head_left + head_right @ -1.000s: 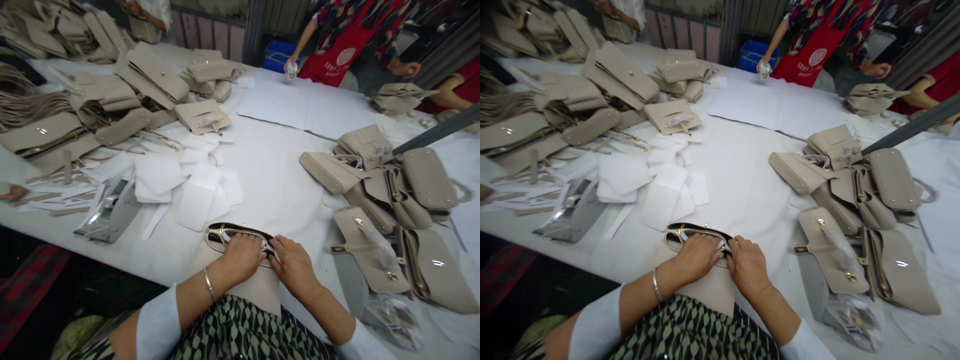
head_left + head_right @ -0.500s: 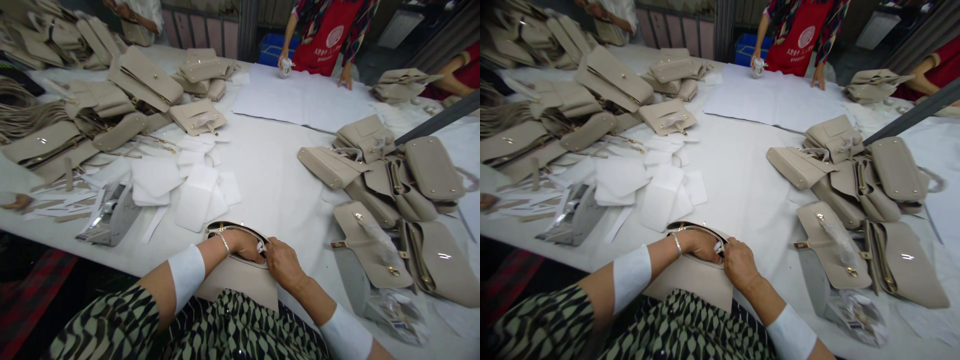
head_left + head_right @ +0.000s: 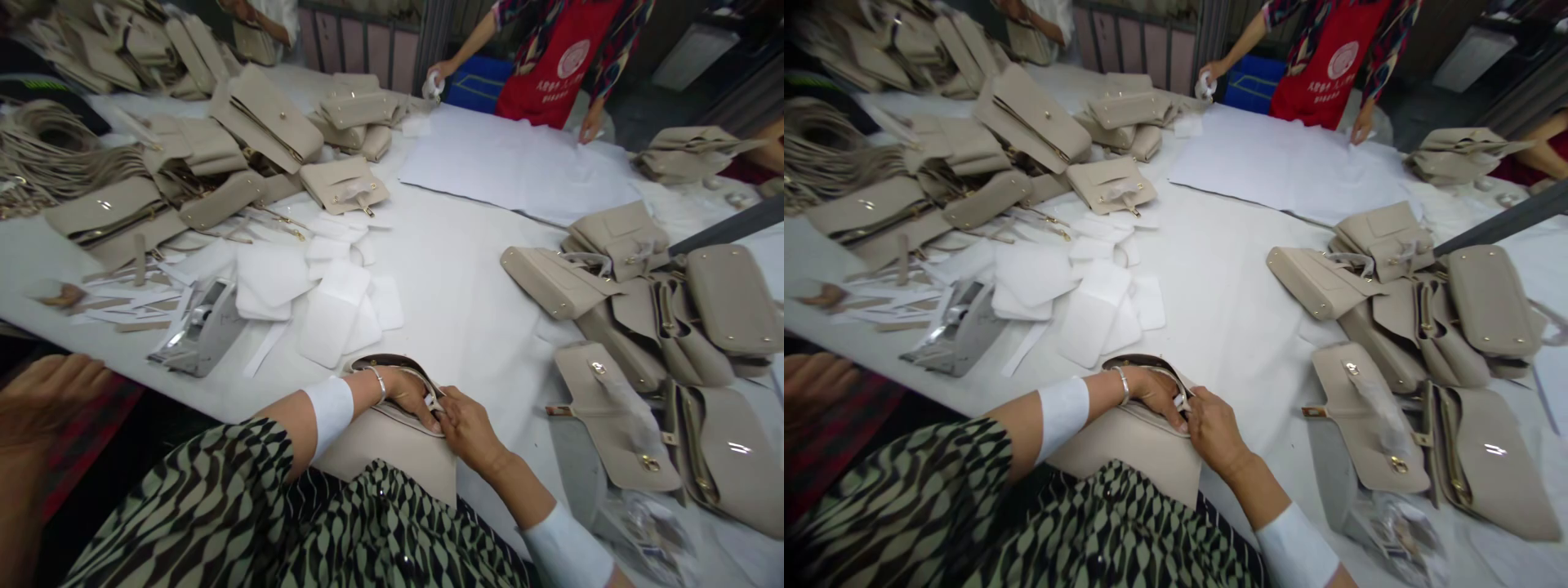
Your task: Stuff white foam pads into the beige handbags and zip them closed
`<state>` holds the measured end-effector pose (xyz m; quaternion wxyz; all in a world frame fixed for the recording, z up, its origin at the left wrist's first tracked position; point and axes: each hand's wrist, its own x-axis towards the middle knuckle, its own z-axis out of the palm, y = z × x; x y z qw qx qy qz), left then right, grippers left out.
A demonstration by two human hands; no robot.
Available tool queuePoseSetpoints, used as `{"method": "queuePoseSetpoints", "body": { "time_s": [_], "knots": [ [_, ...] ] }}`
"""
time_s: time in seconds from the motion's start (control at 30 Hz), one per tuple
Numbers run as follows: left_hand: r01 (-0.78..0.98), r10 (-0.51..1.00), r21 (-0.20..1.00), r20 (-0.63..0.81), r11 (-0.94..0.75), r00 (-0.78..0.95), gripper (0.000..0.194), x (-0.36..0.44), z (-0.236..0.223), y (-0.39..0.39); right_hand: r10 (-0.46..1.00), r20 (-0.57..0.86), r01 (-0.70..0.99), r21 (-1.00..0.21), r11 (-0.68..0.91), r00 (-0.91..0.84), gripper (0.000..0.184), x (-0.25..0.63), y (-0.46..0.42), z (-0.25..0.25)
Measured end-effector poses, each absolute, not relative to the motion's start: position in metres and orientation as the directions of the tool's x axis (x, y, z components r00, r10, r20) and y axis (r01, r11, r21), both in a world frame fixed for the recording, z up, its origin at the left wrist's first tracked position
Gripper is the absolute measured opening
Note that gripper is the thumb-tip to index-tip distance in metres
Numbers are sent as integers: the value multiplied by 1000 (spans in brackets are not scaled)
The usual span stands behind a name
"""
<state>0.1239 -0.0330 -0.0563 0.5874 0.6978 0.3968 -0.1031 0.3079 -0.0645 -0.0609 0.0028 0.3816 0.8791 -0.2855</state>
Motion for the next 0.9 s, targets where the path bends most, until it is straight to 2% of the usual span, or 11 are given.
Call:
{"method": "queuePoseSetpoints", "body": {
  "time_s": [0.07, 0.13, 0.23, 0.3, 0.4, 0.5, 0.73, 0.9],
  "knots": [
    [695, 479, 719, -601, -27, 640, 56, 125, -52, -38, 697, -190, 680, -496, 540, -692, 24, 309, -67, -62],
    [732, 591, 673, -549, -106, 590, 53, 127, -49, -50, 738, -167, 710, -476, 520, -653, 26, 311, -69, -62],
    [812, 816, 515, -321, -276, 481, 43, 128, -47, -76, 786, -179, 764, -434, 477, -592, 27, 313, -69, -62],
    [836, 875, 428, -178, -343, 451, 33, 126, -46, -90, 791, -189, 775, -424, 469, -582, 28, 313, -69, -62],
    [803, 869, 476, -145, -358, 473, 22, 117, -41, -99, 769, -134, 731, -444, 518, -625, 36, 314, -69, -65],
    [739, 831, 555, -144, -381, 537, 23, 111, -38, -95, 734, -17, 656, -463, 596, -679, 42, 318, -72, -72],
    [757, 829, 494, -121, -427, 546, 20, 116, -43, -92, 724, 55, 624, -463, 629, -688, 42, 321, -73, -80],
    [686, 769, 590, -163, -426, 618, 21, 105, -39, -80, 674, 165, 547, -461, 698, -720, 35, 324, -74, -85]
  ]
}}
